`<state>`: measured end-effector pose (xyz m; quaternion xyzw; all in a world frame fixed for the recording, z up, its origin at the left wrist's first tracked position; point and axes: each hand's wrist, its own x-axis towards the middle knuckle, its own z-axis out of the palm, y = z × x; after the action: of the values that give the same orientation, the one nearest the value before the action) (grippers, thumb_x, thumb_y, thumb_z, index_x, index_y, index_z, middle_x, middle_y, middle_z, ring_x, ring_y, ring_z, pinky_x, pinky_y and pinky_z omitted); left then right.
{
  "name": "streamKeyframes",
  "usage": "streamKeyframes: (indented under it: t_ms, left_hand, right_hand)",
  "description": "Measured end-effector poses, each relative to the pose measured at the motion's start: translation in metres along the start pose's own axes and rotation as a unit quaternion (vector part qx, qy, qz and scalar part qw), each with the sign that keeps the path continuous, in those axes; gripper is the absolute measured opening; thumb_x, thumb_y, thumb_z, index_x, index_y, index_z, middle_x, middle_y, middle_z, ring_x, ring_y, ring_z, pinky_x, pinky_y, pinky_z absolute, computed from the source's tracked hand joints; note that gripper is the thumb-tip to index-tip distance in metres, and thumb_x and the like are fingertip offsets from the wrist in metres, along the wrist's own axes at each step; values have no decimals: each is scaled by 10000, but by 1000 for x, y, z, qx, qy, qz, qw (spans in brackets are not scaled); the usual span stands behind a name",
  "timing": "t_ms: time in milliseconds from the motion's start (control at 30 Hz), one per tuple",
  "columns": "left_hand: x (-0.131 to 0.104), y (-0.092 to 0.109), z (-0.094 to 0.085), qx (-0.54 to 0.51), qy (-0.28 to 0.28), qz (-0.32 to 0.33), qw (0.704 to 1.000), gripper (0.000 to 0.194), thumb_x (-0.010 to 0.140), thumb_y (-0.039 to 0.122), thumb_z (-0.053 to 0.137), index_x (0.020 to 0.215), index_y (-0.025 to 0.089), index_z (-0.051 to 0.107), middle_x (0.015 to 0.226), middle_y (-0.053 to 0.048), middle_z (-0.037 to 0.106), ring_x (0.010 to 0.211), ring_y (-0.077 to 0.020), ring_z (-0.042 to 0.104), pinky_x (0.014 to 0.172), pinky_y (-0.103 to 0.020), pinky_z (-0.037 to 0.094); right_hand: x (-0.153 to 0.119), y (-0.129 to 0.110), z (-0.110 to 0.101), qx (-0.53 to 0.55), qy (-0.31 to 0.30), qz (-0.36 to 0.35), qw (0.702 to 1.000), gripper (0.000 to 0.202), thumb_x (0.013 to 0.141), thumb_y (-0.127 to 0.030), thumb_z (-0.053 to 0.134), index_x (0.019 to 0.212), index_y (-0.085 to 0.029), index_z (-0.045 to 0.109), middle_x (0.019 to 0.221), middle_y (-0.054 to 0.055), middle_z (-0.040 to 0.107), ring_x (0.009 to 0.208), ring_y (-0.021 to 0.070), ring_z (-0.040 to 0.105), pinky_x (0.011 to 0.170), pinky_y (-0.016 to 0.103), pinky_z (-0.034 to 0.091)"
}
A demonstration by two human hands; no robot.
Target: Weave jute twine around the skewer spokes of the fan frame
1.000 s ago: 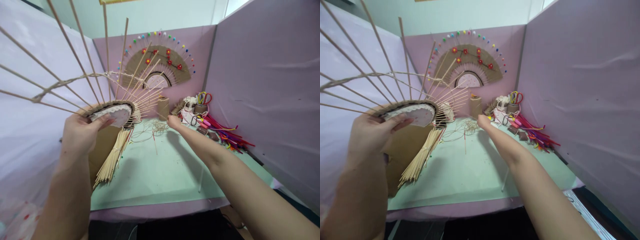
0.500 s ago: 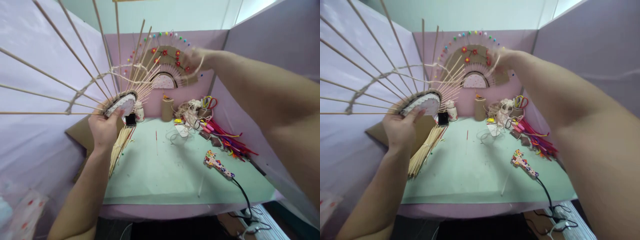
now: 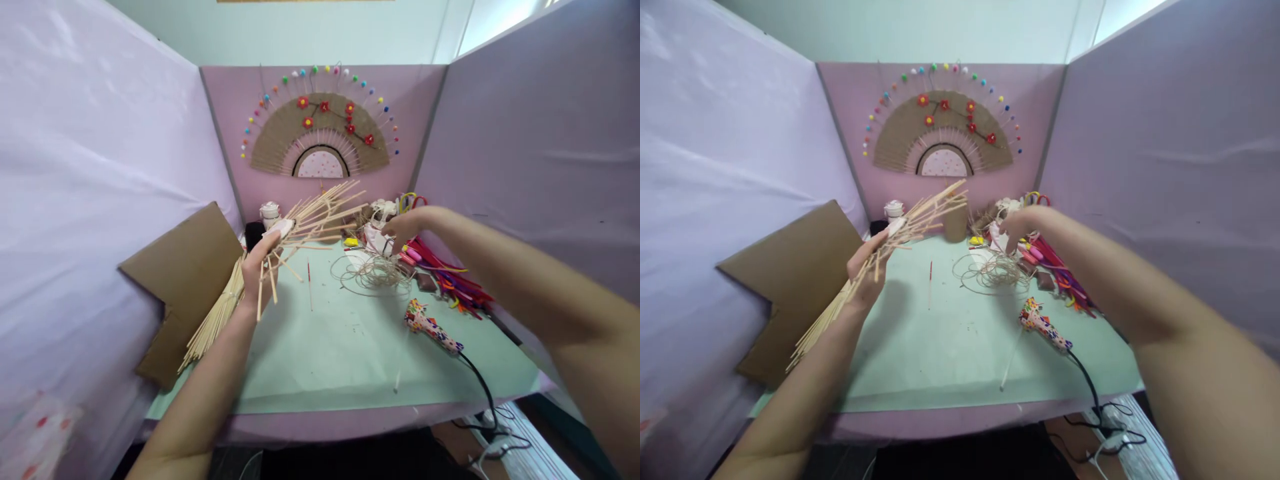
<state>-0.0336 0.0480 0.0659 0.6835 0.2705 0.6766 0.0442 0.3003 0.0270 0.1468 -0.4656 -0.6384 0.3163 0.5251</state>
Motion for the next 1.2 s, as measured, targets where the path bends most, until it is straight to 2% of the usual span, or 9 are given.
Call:
streamKeyframes:
  t_ms: [233, 333, 433, 600, 767, 867, 933, 1033, 1200]
  left_hand:
    - [-38, -15, -1, 13, -89, 112, 990, 314, 923, 203, 597, 1226, 210, 677, 1235, -99, 706, 1181, -246, 652, 1050, -448, 513]
    - [-48, -20, -5, 23, -120, 136, 983, 335, 942, 178, 561, 1265, 212, 643, 1262, -108, 690, 1215, -232, 632, 1068, -449, 500]
    - [-53, -25, -9, 34, -133, 146, 980, 325, 960, 206, 541, 1273, 214, 629, 1269, -110, 684, 1236, -233, 618, 1072, -465, 495]
    - [-53, -28, -10, 44, -125, 158, 979, 311, 976, 236, 524, 1270, 219, 624, 1268, -103, 686, 1233, -225, 619, 1073, -467, 498]
    - [-55, -30, -9, 51, -125, 148, 980, 315, 968, 191, 524, 1265, 214, 628, 1273, -106, 683, 1238, -223, 616, 1076, -465, 500]
    - [-56, -31, -9, 46, -127, 155, 979, 339, 966, 164, 515, 1284, 222, 617, 1281, -106, 678, 1243, -216, 611, 1074, -463, 502]
    - [-56, -31, -9, 44, -124, 165, 978, 359, 960, 149, 520, 1298, 231, 608, 1285, -102, 675, 1247, -212, 607, 1074, -460, 502]
    - [-55, -29, -9, 47, -125, 175, 975, 371, 965, 154, 506, 1317, 229, 594, 1289, -106, 672, 1263, -218, 594, 1076, -464, 499]
    - [-53, -25, -12, 47, -130, 172, 975, 348, 979, 188, 486, 1302, 211, 612, 1286, -117, 676, 1262, -228, 597, 1074, -461, 497]
  right_hand:
    - [-44, 39, 42, -3, -44, 18, 999, 591, 663, -432, 838, 1182, -236, 634, 1290, 112, 632, 1169, 256, 602, 985, 416, 472]
    - [-60, 50, 52, 34, -8, 37, 999, 445, 722, -438, 770, 1092, -218, 658, 914, 54, 710, 846, 192, 655, 788, 348, 517]
    - [-69, 52, 41, 60, 60, 45, 995, 288, 781, -460, 694, 880, -190, 695, 568, -37, 545, 533, 108, 484, 579, 268, 426]
    - [-87, 48, 14, 115, 127, 48, 984, 281, 789, -482, 684, 854, -208, 689, 486, -90, 383, 438, 76, 319, 536, 260, 387]
    - [-104, 55, 24, -130, -45, 98, 986, 488, 618, -465, 830, 1022, -211, 728, 841, 57, 708, 786, 228, 653, 718, 363, 523]
    - [-108, 56, 50, -184, -113, 53, 975, 789, 553, -425, 882, 1281, -246, 636, 1405, 124, 577, 1313, 344, 505, 1075, 486, 412]
    - [-110, 55, 72, -151, -117, 24, 981, 786, 648, -442, 834, 1363, -253, 569, 1522, 124, 460, 1422, 328, 389, 1160, 504, 308]
    - [-113, 53, 103, -30, -147, 26, 988, 692, 725, -452, 782, 1351, -253, 564, 1440, 131, 545, 1352, 295, 481, 1098, 478, 392]
    - [-131, 62, 127, 120, -198, 123, 965, 457, 776, -411, 753, 1179, -230, 636, 908, 27, 696, 868, 184, 644, 797, 327, 504]
